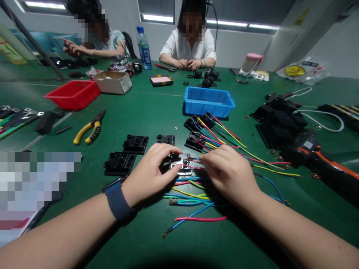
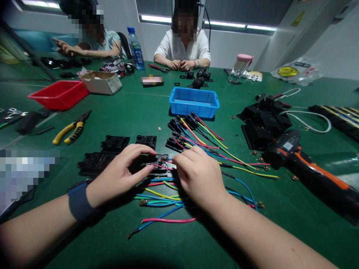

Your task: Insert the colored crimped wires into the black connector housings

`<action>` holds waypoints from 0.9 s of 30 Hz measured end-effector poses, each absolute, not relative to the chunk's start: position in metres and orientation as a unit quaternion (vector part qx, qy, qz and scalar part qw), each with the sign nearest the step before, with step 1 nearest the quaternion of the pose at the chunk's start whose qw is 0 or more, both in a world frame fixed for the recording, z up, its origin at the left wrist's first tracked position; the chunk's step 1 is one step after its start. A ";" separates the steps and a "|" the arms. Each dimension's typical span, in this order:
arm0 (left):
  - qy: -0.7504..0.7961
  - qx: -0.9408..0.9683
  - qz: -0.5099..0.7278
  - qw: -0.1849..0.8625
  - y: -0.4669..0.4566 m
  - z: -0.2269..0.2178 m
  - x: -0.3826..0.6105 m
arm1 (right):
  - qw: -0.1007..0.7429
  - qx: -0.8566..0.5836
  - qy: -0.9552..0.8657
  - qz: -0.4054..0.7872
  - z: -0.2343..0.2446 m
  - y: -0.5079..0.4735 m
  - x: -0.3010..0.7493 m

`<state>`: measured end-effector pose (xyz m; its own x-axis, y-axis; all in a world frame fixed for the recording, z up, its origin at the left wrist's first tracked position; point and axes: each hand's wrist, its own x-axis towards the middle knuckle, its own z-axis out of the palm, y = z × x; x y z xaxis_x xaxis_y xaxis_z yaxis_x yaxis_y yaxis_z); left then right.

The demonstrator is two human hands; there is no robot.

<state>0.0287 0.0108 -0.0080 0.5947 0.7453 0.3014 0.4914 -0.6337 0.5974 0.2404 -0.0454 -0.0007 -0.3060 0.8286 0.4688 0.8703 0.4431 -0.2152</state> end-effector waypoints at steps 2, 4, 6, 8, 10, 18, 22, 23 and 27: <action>0.337 0.874 0.281 0.211 0.009 -0.006 0.029 | 0.238 -0.506 -0.825 -0.085 0.000 -0.048 0.238; 0.315 0.883 0.288 0.193 0.008 -0.005 0.029 | 0.216 -0.480 -0.839 -0.135 0.002 -0.052 0.235; 0.302 0.889 0.292 0.181 0.007 -0.004 0.029 | 0.204 -0.455 -0.850 -0.170 0.004 -0.054 0.234; 0.298 0.890 0.297 0.175 0.006 -0.004 0.030 | 0.197 -0.429 -0.862 -0.183 0.006 -0.057 0.233; 0.300 0.888 0.300 0.175 0.006 -0.004 0.030 | 0.195 -0.408 -0.872 -0.185 0.007 -0.058 0.232; 0.304 0.883 0.308 0.182 0.007 -0.006 0.029 | 0.170 -0.485 -0.855 -0.078 0.017 -0.057 0.229; 0.309 0.881 0.313 0.176 0.008 -0.006 0.029 | 0.158 -0.564 -0.804 0.099 0.037 -0.058 0.237; 0.309 0.883 0.307 0.176 0.008 -0.006 0.030 | 0.163 -0.568 -0.799 0.109 0.041 -0.058 0.240; 0.324 0.887 0.281 0.170 0.007 -0.006 0.031 | 0.181 -0.604 -0.772 0.077 0.051 -0.056 0.250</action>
